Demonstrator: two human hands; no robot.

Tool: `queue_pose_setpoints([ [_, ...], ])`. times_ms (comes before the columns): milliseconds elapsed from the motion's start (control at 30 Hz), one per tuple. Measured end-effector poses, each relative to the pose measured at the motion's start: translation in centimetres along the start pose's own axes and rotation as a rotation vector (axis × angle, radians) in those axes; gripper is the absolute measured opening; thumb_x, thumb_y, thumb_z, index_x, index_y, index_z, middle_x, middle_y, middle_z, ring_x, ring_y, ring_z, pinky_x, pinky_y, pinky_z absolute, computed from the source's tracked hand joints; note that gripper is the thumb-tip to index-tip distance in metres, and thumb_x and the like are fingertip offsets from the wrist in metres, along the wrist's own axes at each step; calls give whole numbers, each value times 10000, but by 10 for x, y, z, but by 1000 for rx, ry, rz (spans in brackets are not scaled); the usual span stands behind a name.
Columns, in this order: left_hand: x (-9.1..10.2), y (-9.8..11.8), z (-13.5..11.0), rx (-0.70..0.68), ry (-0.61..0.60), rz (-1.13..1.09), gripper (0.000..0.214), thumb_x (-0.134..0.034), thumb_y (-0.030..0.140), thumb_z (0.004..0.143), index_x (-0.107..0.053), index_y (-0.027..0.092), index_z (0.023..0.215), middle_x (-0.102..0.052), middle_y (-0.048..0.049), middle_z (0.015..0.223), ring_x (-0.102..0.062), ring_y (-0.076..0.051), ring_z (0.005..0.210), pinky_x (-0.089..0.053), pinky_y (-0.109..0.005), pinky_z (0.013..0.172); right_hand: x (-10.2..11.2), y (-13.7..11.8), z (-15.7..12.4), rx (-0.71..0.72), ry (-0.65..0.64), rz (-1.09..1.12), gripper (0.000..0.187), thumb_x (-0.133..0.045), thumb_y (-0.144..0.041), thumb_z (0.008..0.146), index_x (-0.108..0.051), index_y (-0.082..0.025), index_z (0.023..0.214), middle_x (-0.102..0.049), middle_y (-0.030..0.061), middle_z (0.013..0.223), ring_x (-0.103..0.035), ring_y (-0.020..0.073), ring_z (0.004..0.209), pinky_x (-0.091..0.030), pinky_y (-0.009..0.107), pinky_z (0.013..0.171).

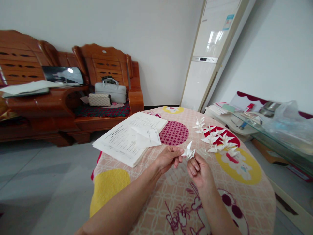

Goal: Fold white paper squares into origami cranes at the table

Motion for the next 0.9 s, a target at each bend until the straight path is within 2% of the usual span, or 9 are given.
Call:
queue_pose_setpoints([
  [133,3,-1,0,14,22,-43,382,-758,450,681,-609,101,635,-547,22,456,-372,-23,308,-198,-172,335,-2,-1,-1,-23,10,28,412,-761,-344,687,-399,-203,550,-332,-120,364,-289,46,279,-270,166,282],
  [400,5,-7,3,13,90,-82,409,-788,447,632,-561,109,596,-490,38,468,-327,-8,358,-180,-154,361,-1,-2,2,-35,52,17,461,-735,-469,716,-385,-210,562,-335,-115,388,-278,48,292,-261,173,287],
  [567,2,-7,2,4,44,-78,432,-776,484,647,-560,112,601,-482,45,459,-301,-8,332,-150,-158,340,1,-2,3,31,63,36,466,-727,-472,732,-395,-207,539,-309,-119,353,-240,46,270,-248,175,270],
  [733,-6,-7,0,-45,-29,-75,419,-737,490,708,-580,108,635,-534,35,485,-339,-13,307,-195,-166,336,2,-4,2,30,83,101,479,-723,-509,727,-390,-216,545,-296,-124,346,-219,49,265,-253,181,256],
  [900,-4,-11,3,-39,-34,-116,406,-716,473,740,-580,103,645,-531,36,477,-343,-13,299,-179,-171,322,0,-4,1,34,126,148,468,-756,-489,696,-412,-211,541,-297,-124,335,-215,49,262,-248,181,242],
])
Point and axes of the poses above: each hand's wrist, its own z-axis towards the middle knuckle, its own x-axis out of the back of the hand, y = z × x, the point moved 2 cm from there along z, towards the middle knuckle
